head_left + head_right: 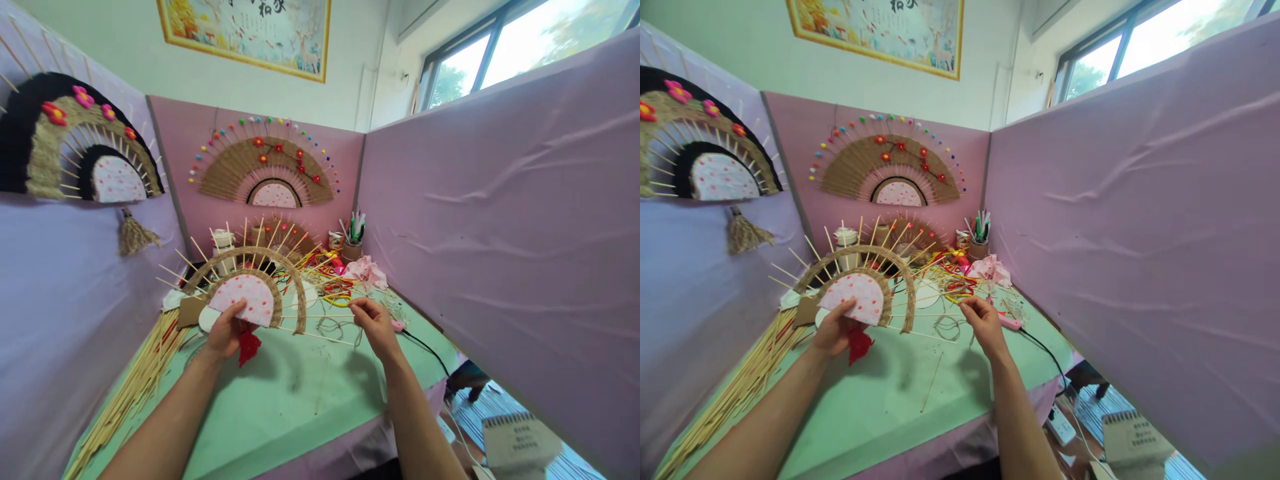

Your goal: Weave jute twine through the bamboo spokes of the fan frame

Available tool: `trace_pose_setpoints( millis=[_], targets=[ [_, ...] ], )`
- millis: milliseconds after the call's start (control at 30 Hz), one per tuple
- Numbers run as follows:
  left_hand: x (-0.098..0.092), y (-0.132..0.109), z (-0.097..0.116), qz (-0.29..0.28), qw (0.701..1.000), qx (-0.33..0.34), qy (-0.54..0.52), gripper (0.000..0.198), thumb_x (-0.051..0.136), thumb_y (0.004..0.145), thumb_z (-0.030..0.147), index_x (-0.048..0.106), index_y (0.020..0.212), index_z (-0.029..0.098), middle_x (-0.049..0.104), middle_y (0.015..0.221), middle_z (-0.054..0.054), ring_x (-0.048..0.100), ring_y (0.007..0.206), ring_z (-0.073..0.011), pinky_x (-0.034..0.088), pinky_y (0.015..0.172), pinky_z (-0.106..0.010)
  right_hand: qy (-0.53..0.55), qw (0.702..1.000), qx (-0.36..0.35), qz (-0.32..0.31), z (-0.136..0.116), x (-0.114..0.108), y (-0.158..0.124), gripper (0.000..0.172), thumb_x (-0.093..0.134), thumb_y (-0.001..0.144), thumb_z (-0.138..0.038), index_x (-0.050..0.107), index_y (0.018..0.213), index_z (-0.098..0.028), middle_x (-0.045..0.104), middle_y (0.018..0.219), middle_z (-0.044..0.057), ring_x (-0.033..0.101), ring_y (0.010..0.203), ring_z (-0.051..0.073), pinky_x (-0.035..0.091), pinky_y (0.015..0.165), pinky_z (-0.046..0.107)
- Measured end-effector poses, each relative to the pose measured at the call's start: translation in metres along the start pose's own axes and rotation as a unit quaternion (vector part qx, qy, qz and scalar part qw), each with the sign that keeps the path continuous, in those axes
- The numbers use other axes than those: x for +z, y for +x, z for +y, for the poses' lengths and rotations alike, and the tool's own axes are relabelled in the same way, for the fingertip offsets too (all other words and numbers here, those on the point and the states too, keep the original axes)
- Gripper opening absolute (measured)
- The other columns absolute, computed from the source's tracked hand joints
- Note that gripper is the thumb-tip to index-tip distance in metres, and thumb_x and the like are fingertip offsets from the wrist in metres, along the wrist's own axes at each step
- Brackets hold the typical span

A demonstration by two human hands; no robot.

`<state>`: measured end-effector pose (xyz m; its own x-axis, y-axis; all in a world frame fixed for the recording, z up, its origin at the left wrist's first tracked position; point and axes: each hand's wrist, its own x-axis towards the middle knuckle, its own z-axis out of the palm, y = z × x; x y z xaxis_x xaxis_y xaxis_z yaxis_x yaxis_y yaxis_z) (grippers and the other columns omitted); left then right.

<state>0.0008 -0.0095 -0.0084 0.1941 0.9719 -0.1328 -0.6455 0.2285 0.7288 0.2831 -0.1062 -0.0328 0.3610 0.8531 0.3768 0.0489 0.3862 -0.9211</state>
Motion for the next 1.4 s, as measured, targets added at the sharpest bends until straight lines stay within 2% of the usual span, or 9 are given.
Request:
trace_pose_setpoints(
  millis=[267,367,567,767,1000,1200,1400],
  targets=[
    [0.000,0.002,-0.004,-0.004,0.999,0.002,0.040,0.013,0.064,0.068,0.007,0.056,0.074,0.015,0.065,0.055,0.002,0.059,0.043,-0.0128,0.054,0.044,-0.025,-0.002,0.999,-0.009,0.045,-0.011,-0.006,0.000,0.026,0.067,0.073,-0.042,0.061,0.077,-0.017,0.044,0.056,-0.004,0.035,0.052,0.009,0.026,0.048,0.023],
    [-0.001,0.003,-0.006,-0.008,0.999,-0.003,0.042,0.012,0.064,0.068,0.007,0.057,0.074,0.015,0.065,0.056,0.002,0.059,0.044,-0.0130,0.054,0.045,-0.025,-0.011,0.999,-0.021,0.042,-0.015,-0.005,-0.002,0.024,0.067,0.073,-0.040,0.061,0.076,-0.017,0.044,0.057,-0.004,0.036,0.053,0.009,0.027,0.049,0.023],
    [-0.005,0.007,-0.006,-0.004,0.999,0.012,0.030,0.014,0.065,0.070,0.008,0.059,0.079,0.017,0.067,0.061,0.003,0.061,0.046,-0.0129,0.056,0.047,-0.026,-0.011,1.000,-0.021,0.010,-0.014,-0.002,-0.004,0.022,0.064,0.076,-0.039,0.064,0.079,-0.017,0.043,0.058,-0.003,0.036,0.055,0.010,0.028,0.051,0.024],
    [-0.007,0.009,-0.006,-0.011,1.000,0.019,0.009,0.016,0.065,0.071,0.008,0.060,0.082,0.018,0.069,0.066,0.001,0.065,0.052,-0.0137,0.058,0.053,-0.027,-0.002,1.000,0.003,-0.028,-0.003,0.007,-0.004,0.028,0.059,0.080,-0.040,0.067,0.095,-0.017,0.042,0.057,-0.004,0.036,0.054,0.010,0.028,0.051,0.024],
    [-0.005,0.008,-0.005,0.000,1.000,0.030,-0.009,0.015,0.062,0.073,0.007,0.059,0.083,0.017,0.069,0.065,0.001,0.064,0.051,-0.0124,0.059,0.055,-0.027,-0.034,0.996,0.022,-0.077,0.004,0.024,-0.009,0.029,0.060,0.079,-0.038,0.071,0.096,-0.017,0.049,0.063,0.000,0.039,0.057,0.011,0.031,0.052,0.024],
    [0.001,0.004,-0.004,-0.005,1.000,0.025,-0.015,0.014,0.061,0.074,0.006,0.059,0.083,0.017,0.069,0.065,0.001,0.064,0.052,-0.0121,0.058,0.057,-0.027,-0.049,0.989,0.020,-0.137,0.008,0.041,-0.017,0.041,0.058,0.081,-0.038,0.066,0.114,-0.016,0.046,0.061,-0.001,0.038,0.057,0.011,0.032,0.053,0.024],
    [0.003,0.000,-0.005,-0.014,1.000,0.022,-0.002,0.021,0.066,0.069,0.008,0.060,0.087,0.018,0.069,0.069,0.001,0.065,0.056,-0.0128,0.058,0.059,-0.025,-0.060,0.985,0.015,-0.163,0.007,0.048,-0.024,0.036,0.058,0.081,-0.038,0.070,0.108,-0.018,0.053,0.067,0.001,0.041,0.059,0.012,0.037,0.056,0.025]
  ],
)
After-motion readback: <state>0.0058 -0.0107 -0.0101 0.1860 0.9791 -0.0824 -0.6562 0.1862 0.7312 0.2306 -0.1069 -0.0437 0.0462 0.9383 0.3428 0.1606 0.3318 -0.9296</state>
